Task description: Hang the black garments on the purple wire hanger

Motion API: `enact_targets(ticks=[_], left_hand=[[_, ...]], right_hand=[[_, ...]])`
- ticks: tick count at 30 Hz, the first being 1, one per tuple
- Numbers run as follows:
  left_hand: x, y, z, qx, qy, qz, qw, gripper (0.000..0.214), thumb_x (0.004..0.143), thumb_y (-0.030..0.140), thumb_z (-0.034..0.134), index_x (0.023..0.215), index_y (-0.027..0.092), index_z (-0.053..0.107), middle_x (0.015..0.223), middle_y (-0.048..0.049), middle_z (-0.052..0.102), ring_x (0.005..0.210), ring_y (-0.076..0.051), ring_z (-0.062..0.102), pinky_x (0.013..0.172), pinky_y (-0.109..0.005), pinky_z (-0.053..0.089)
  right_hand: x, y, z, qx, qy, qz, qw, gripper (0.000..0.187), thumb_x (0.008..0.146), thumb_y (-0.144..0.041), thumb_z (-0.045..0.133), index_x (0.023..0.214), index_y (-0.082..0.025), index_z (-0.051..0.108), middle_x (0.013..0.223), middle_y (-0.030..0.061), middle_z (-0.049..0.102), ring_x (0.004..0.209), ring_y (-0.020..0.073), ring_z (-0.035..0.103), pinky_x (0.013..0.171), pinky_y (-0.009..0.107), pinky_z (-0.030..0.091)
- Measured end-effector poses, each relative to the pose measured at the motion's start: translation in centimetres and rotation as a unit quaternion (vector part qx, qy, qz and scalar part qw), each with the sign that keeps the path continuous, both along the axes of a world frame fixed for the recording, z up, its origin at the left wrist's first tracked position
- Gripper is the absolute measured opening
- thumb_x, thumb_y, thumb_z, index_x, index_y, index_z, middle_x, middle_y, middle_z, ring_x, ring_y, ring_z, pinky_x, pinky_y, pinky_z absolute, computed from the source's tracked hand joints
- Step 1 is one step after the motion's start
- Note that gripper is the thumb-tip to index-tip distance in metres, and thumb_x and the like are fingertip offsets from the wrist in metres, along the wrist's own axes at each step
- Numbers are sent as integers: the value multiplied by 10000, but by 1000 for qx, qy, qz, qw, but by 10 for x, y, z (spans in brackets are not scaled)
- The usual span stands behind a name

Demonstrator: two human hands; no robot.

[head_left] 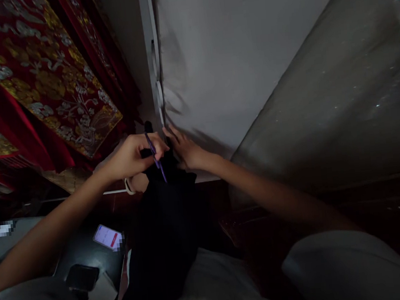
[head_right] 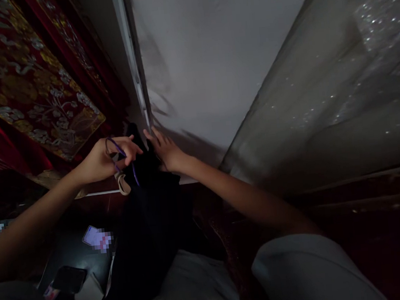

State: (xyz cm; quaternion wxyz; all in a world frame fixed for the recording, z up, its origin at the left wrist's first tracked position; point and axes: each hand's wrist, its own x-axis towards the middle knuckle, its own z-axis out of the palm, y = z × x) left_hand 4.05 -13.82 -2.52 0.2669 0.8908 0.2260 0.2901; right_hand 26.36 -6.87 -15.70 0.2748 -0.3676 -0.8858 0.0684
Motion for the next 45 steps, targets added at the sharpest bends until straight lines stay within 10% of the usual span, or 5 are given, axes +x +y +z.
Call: enact_targets(ticks=[9,19,29,37,45], left_hand=[[22,1,16,-39,-93,72,992,601,806,506,805,580,203,337,787,-49,615,917,-214,718,881,-408,618],[15,12,8,-49,-145,186,971,145,926,219,600,1053,238,534,1073,-49,700,1114,-241,711,976,-469,600],[-33,-28,48,288,-92,276,912,217,1017,299,550,1233,286,575,1032,-34,692,967,-208,693,947,-391,544],[-17,-11,-25,170,177,251,936,738,944,276,580,1623,300,291,818,-16,725,569,-198,657,657,-315,538],[11,-1,-90,136,94,273,948,578,990,467,577,1516,261,456,1205,-134,724,971,-309,719,863,-444,587]], right_hand=[[16,-4,19,114,75,32,990,1146,756,-497,734,1653,-334,40,1689,103,256,1621,331,123,1325,606,109],[34,-8,53,94,28,-76,992,995,715,-386,784,1579,-243,312,1515,170,412,1484,457,330,1260,706,171],[59,10,108,94,139,-349,922,868,737,-218,792,1500,-142,385,1447,232,429,1371,457,385,1163,661,255],[41,-5,117,122,52,-254,958,1008,679,-261,826,1556,-161,339,1438,212,427,1391,507,370,1146,736,251],[49,-10,78,125,80,-183,972,696,790,-365,742,1413,-250,453,1637,162,314,1553,471,235,1221,792,91]])
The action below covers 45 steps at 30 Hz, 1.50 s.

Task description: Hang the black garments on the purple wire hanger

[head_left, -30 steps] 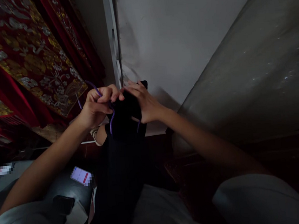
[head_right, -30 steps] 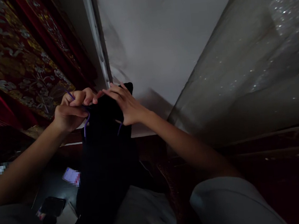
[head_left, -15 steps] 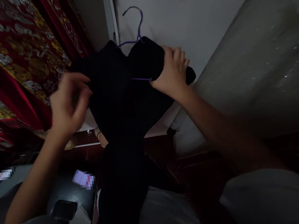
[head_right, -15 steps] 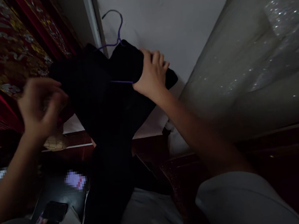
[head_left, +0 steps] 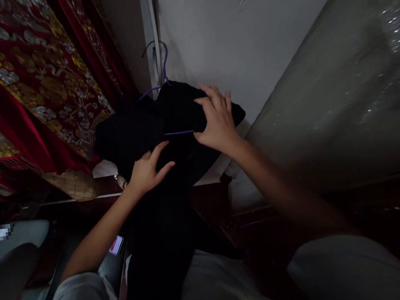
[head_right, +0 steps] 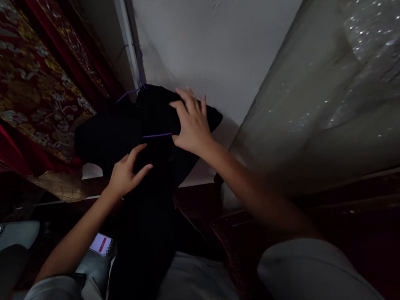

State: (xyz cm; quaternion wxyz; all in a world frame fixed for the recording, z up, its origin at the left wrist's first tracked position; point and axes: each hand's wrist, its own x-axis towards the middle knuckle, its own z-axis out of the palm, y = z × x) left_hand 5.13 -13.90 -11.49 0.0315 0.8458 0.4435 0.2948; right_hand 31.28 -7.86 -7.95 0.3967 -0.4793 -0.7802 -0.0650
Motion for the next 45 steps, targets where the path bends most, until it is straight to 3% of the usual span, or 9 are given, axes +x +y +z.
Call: enact_targets(ticks=[6,10,13,16,19,22,24,34,45], left_hand=[[22,25,-25,12,-153,52,987,368,898,86,486,1198,250,622,1060,-67,731,852,-233,686,869,-404,561],[40,20,-35,19,-247,-16,969,563,830,33,485,1359,227,500,1304,-88,647,1008,-208,682,948,-377,551],[47,9,-40,38,-339,9,940,612,837,35,494,1419,217,441,1387,-101,584,1145,-206,638,1015,-365,519],[48,-1,-42,39,-416,60,906,614,834,32,504,1412,227,447,1376,-87,562,1143,-191,611,1021,-348,501],[49,-10,-42,24,-482,82,872,596,847,50,522,1404,248,455,1346,-77,550,992,-152,614,866,-281,527],[53,-18,-40,-7,-519,82,851,563,874,87,543,1403,256,452,1258,-69,570,841,-116,587,706,-225,500],[56,-23,-38,-21,-533,79,842,550,882,104,552,1400,257,449,1195,-59,585,805,-108,579,670,-209,488],[59,-41,-37,-100,-609,70,783,538,897,136,589,1403,270,462,763,37,528,516,-63,448,454,-154,382],[56,-41,-31,-130,-660,44,739,587,877,253,706,1400,324,448,824,33,546,575,-76,523,489,-155,459]], right_hand=[[-20,0,-17,4,59,6,998,331,826,-328,716,1117,-227,595,1693,117,278,1590,456,169,1236,788,87],[-38,-17,-11,-50,103,161,980,204,872,-289,687,1060,-215,661,1631,100,430,1560,393,312,1269,696,174],[-49,-35,-27,-101,215,263,935,233,927,-329,657,1136,-233,693,1452,77,629,1418,277,537,1220,520,380],[-58,-50,-73,-103,419,134,892,282,911,-488,671,933,-208,689,985,56,748,962,201,705,879,346,555],[-70,-61,-127,-238,496,37,834,549,806,-718,678,657,-204,553,624,1,567,601,136,543,590,275,431],[-85,-68,-154,-440,486,107,748,707,759,-883,556,701,-182,630,616,17,576,533,118,486,511,260,332],[-91,-70,-153,-480,486,146,716,759,750,-916,509,737,-172,657,621,24,589,523,113,487,500,250,312],[-83,-87,-130,-444,423,212,761,302,784,-478,676,825,-193,584,693,-3,632,607,121,540,564,245,370],[-86,-93,-125,-325,391,151,848,203,858,-389,698,896,-195,656,674,-21,593,598,128,527,573,258,372]])
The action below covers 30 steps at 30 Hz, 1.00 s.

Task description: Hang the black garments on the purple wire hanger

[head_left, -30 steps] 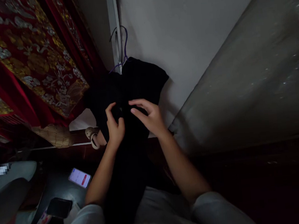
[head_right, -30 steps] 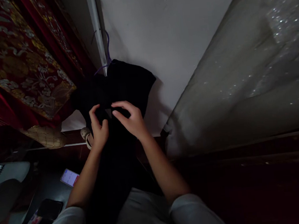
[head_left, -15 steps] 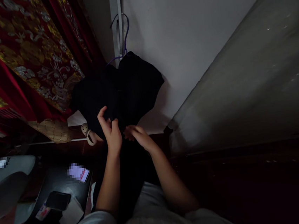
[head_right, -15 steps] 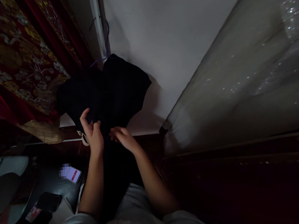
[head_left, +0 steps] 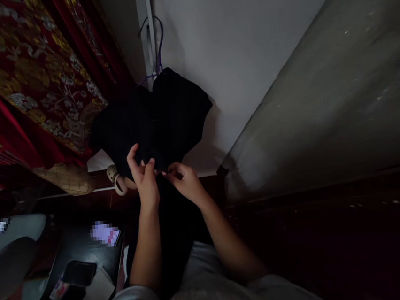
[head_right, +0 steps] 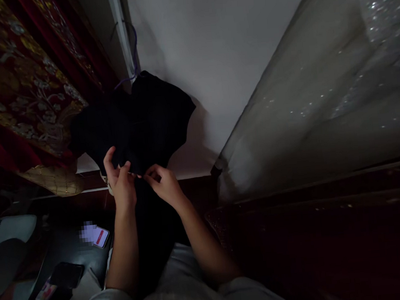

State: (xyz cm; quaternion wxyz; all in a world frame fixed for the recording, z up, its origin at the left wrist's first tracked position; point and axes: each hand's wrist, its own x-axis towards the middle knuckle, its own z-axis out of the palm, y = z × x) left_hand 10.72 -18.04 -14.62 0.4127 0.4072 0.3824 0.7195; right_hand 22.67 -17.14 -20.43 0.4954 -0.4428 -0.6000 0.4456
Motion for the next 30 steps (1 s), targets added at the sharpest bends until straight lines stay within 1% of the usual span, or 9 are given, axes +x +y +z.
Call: enact_targets(ticks=[5,9,11,16,20,22,25,28,30], left_hand=[[5,-4,4,-11,-16,-4,1000,656,864,244,704,1432,353,394,1018,-15,615,647,-87,575,511,-165,498],[8,-6,5,-7,-6,-17,1000,655,881,242,691,1447,344,378,1044,-27,615,692,-96,587,538,-164,513],[6,-4,3,5,5,-5,1000,653,899,266,683,1456,350,352,1086,-36,610,720,-104,599,573,-184,550],[-8,3,-11,81,47,71,993,646,894,276,712,1430,352,358,1325,-79,523,851,-121,620,673,-229,607],[-10,5,-34,81,66,55,993,712,843,196,743,1422,353,360,1380,-80,456,938,-122,639,754,-238,596],[-4,3,-46,57,81,45,994,766,824,166,734,1443,357,325,1372,-81,452,973,-129,660,793,-246,583],[9,-2,-61,31,114,33,993,791,814,111,690,1467,322,296,1241,-64,558,1073,-157,662,918,-288,554],[15,-6,-64,28,146,19,989,708,862,123,659,1469,266,323,1077,-37,642,1052,-155,662,992,-323,517],[15,-6,-62,33,163,21,986,630,897,166,667,1448,238,369,973,-12,652,940,-142,669,939,-310,521]], right_hand=[[0,0,1,-7,-3,3,1000,242,837,-407,718,926,-199,633,663,-34,587,577,124,518,561,250,374],[-5,-2,4,1,9,2,1000,246,850,-433,671,836,-199,596,634,-30,557,583,128,511,557,249,371],[-6,-2,5,-3,27,9,1000,250,867,-437,644,814,-199,590,637,-22,561,593,130,523,567,251,382],[3,1,6,-76,106,2,991,340,858,-531,650,810,-197,616,590,-12,574,552,127,526,551,253,385],[9,4,14,-151,203,-28,967,417,793,-601,684,793,-187,634,531,-11,568,472,105,467,481,239,325],[8,5,19,-162,219,-29,962,408,752,-575,726,797,-173,669,529,-10,572,469,95,466,473,230,312],[5,3,25,-162,223,-11,961,382,735,-534,745,780,-156,706,529,-6,576,471,81,464,472,218,298],[1,-5,27,-157,200,17,967,380,729,-521,752,760,-144,724,509,-6,561,459,76,451,464,218,290],[0,-10,26,-163,181,33,969,404,723,-547,750,758,-145,724,477,-13,536,428,76,422,441,224,274]])
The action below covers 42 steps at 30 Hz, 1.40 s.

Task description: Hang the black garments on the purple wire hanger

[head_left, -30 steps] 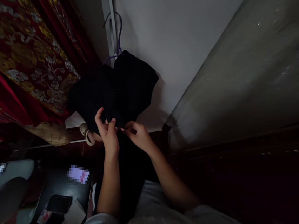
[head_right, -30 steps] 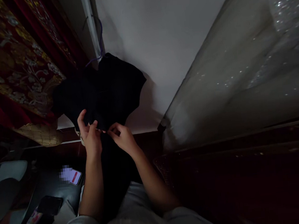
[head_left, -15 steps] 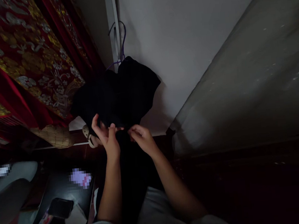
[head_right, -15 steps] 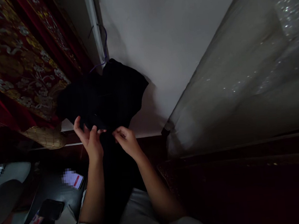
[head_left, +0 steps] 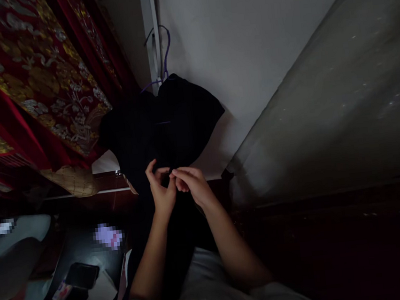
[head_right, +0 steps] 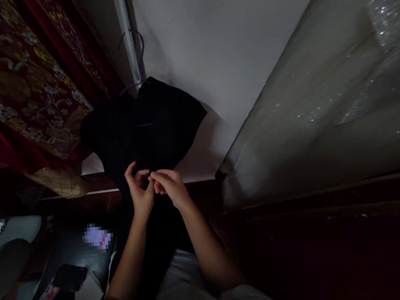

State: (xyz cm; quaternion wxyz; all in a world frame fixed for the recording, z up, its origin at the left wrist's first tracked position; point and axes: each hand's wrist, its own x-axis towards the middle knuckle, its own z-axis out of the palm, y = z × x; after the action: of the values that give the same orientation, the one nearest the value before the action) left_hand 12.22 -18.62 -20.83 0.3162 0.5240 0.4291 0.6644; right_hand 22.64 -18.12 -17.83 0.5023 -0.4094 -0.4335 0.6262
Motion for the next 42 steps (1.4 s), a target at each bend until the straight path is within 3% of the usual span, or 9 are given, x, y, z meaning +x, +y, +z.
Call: enact_targets(ticks=[5,8,13,15,19,24,30,37,42], left_hand=[[-2,7,-5,-1,23,20,1000,501,908,177,666,1362,216,457,873,9,644,825,-136,669,820,-277,537],[0,11,-26,-43,63,19,997,473,865,119,660,1299,214,500,874,5,646,843,-142,677,812,-270,548],[1,9,-43,-60,17,42,997,382,883,192,701,1209,215,504,951,-25,697,928,-154,715,871,-290,570],[2,7,-33,-27,-11,49,998,380,882,225,730,1183,218,498,1007,-40,712,971,-158,723,892,-293,573],[3,2,-5,12,-21,58,998,312,912,237,721,1150,212,519,1040,-56,721,1022,-170,732,938,-319,574],[4,1,10,27,20,50,998,405,909,173,687,1283,226,540,1256,-103,670,1190,-209,686,988,-350,573],[11,-2,5,17,60,51,997,456,849,105,651,1283,222,571,1353,-103,573,1173,-192,629,946,-307,562],[-1,9,5,-42,74,-2,996,74,905,181,618,972,180,588,868,-11,605,793,-129,607,725,-231,493],[-14,22,12,-20,204,-12,979,62,904,123,590,917,178,613,860,-27,635,776,-158,616,724,-267,472]], right_hand=[[3,27,16,16,13,-30,999,420,702,-582,763,741,-173,673,447,-38,475,395,71,369,401,227,246],[16,69,64,91,69,-121,986,379,791,-544,739,741,-199,592,453,-65,416,384,56,328,384,210,211],[35,81,134,200,27,-65,977,285,957,-346,583,724,-184,558,512,-47,491,396,46,417,396,165,255],[35,61,123,213,-12,-22,977,280,944,-345,586,720,-176,591,515,-38,526,407,52,443,401,167,277],[32,28,55,160,-148,79,973,374,873,-492,699,704,-167,625,546,-8,578,488,79,509,473,198,369],[27,27,5,126,-161,18,979,415,862,-591,682,799,-184,635,618,9,609,559,124,543,535,254,421],[18,19,3,159,-173,-37,971,249,908,-437,606,835,-200,620,655,-7,590,603,130,550,591,267,421],[8,14,-1,103,-103,10,989,194,817,-338,536,711,-195,612,490,-36,494,459,103,439,495,256,338],[9,59,33,63,-18,-4,998,241,799,-388,612,668,-185,597,443,-39,474,390,69,369,407,222,239]])
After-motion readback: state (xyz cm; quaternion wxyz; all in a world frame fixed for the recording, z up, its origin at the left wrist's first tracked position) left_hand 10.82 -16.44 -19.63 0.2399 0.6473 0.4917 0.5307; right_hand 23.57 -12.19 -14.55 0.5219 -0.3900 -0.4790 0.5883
